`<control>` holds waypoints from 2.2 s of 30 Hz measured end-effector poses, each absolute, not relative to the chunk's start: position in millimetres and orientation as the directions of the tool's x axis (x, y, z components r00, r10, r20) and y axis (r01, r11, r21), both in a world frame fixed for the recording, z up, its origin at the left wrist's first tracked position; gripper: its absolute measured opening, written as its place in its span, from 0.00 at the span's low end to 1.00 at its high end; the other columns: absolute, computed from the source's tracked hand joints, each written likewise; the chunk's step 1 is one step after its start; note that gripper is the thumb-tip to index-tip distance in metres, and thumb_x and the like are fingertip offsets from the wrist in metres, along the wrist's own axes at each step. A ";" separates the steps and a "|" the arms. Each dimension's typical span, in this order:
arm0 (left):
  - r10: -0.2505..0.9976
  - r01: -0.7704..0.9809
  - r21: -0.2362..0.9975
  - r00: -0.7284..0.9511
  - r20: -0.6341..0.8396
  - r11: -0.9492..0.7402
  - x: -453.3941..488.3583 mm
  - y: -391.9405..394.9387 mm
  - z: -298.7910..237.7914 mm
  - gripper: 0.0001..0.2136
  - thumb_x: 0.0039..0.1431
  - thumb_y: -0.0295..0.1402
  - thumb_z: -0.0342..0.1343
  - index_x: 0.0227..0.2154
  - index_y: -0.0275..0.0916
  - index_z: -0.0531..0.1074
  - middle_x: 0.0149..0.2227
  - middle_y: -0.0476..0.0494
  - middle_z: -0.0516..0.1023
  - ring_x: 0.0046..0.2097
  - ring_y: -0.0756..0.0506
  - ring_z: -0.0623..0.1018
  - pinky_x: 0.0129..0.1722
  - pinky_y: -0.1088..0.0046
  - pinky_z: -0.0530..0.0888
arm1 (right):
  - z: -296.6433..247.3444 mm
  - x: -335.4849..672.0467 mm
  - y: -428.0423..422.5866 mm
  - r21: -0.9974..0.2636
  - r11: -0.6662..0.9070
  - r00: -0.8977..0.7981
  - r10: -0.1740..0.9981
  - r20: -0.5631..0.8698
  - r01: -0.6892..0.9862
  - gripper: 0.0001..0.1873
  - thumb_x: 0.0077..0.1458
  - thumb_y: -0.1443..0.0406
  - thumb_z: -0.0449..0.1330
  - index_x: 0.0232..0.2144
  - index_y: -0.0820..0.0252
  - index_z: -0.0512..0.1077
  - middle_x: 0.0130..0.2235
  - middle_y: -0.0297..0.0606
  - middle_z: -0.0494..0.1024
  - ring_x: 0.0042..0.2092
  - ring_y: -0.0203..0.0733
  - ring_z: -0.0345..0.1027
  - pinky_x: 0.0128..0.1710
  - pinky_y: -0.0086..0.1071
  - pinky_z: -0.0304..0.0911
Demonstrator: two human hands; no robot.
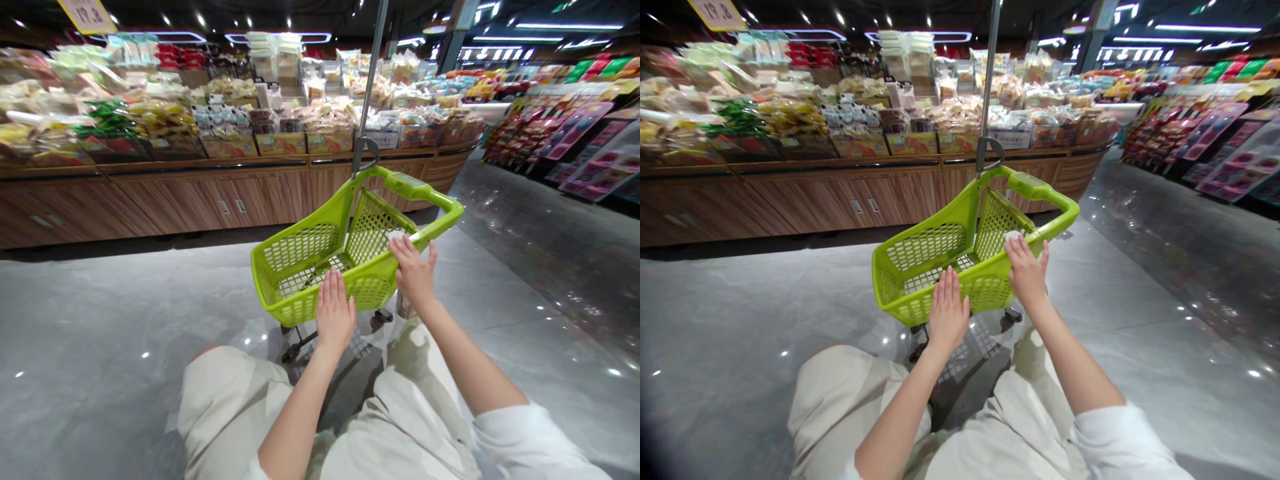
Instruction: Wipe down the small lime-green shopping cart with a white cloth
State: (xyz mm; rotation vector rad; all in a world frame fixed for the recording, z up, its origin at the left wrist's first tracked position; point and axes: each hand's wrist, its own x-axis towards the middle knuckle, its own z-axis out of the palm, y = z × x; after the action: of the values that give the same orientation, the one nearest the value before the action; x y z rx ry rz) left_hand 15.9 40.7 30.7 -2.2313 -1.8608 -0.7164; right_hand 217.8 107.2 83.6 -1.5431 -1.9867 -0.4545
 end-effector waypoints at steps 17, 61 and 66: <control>0.882 0.956 0.176 0.132 0.453 -0.234 12.5 40.5 29.8 0.30 0.67 0.34 0.42 0.68 0.26 0.44 0.71 0.34 0.45 0.71 0.40 0.46 0.69 0.59 0.54 | 92.7 256.6 116.4 -0.033 0.260 -0.170 0.719 0.674 0.965 0.31 0.52 0.75 0.49 0.57 0.52 0.68 0.59 0.38 0.72 0.66 0.49 0.55 0.65 0.63 0.27; 0.881 0.961 0.163 0.128 0.455 -0.224 11.6 39.4 28.1 0.31 0.66 0.32 0.42 0.68 0.28 0.41 0.71 0.35 0.45 0.71 0.41 0.45 0.69 0.58 0.54 | 70.8 211.2 93.4 -0.024 0.461 -0.360 0.724 0.588 0.887 0.37 0.49 0.77 0.49 0.62 0.52 0.62 0.62 0.38 0.68 0.65 0.43 0.58 0.67 0.57 0.27; 0.878 0.958 0.169 0.132 0.460 -0.233 12.6 38.3 29.5 0.32 0.66 0.32 0.43 0.69 0.28 0.38 0.71 0.35 0.44 0.72 0.41 0.45 0.68 0.57 0.55 | 83.5 252.0 118.8 -0.100 0.202 -0.065 0.678 0.732 0.974 0.31 0.53 0.74 0.49 0.58 0.52 0.67 0.59 0.40 0.72 0.65 0.49 0.58 0.64 0.64 0.30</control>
State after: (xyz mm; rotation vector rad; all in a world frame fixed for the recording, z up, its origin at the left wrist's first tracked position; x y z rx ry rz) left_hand 12.6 38.3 29.5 -2.2323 -1.8318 -0.7147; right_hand 252.0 118.8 83.5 -1.5432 -1.8124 -0.5668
